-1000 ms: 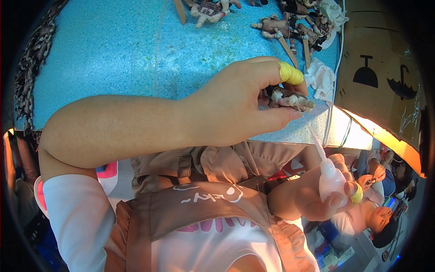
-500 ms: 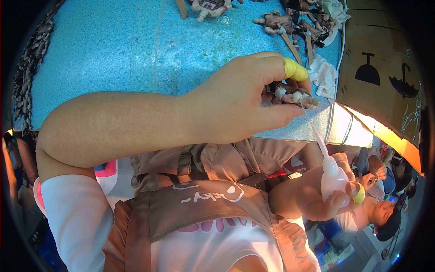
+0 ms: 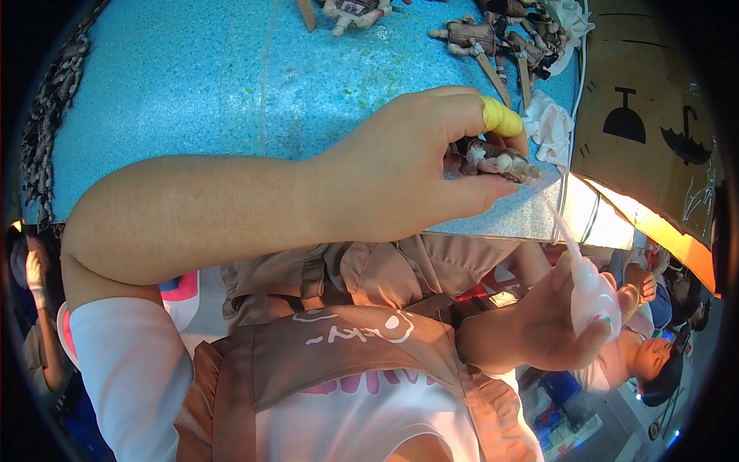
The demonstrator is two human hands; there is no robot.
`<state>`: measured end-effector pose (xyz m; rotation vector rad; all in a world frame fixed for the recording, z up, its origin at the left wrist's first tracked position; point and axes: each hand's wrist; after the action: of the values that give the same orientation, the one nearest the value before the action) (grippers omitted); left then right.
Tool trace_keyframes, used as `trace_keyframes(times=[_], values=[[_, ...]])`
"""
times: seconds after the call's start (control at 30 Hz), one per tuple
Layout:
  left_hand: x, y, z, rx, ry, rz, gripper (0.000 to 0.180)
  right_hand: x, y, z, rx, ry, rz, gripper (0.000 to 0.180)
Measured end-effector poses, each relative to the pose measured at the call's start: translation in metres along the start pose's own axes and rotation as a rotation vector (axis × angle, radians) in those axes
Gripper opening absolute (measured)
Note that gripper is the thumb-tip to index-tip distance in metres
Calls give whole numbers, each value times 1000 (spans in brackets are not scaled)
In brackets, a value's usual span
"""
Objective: The person assembles toy figurines by applying glue to pieces using a squeeze bottle and pressing the components together by hand.
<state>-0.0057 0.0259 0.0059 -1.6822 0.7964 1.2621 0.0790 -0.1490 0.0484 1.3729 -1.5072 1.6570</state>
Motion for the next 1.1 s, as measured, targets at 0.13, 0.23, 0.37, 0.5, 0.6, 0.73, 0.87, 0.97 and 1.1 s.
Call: trace_keyframes(times=[0.13, 0.23, 0.37, 0.5, 0.6, 0.73, 0.87, 0.97, 1.1], values=[[1, 1, 0, -8, 1, -13, 30, 0, -9, 8, 340, -371, -97, 29], [0, 0, -1, -3, 11, -8, 30, 0, -13, 4, 239, -426, -195, 30], [1, 1, 1, 3, -18, -17, 30, -3, -18, -4, 312, -555, -417, 28], [0, 1, 1, -1, -23, -25, 31, -7, -19, -3, 299, -733, -701, 28], [0, 1, 1, 4, -24, -25, 31, -7, -10, -2, 188, -455, -324, 36], [1, 1, 1, 9, -12, -21, 30, -7, 6, -21, -218, 19, 161, 34], [2, 1, 0, 2, 48, 13, 30, -8, 11, -8, 83, -35, 264, 28], [2, 0, 0, 6, 1, -26, 30, -10, 12, -3, 98, 53, 280, 26], [3, 1, -1, 0, 49, 19, 30, -10, 13, -6, 118, 187, 255, 23]])
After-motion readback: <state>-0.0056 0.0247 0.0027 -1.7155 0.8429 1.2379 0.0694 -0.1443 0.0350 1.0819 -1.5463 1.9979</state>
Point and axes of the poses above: each hand's wrist, its own y-axis away from the middle knuckle, its own z-axis out of the back of the hand, x = y × z, and after that the axes turned 8 degrees about y, right-handed
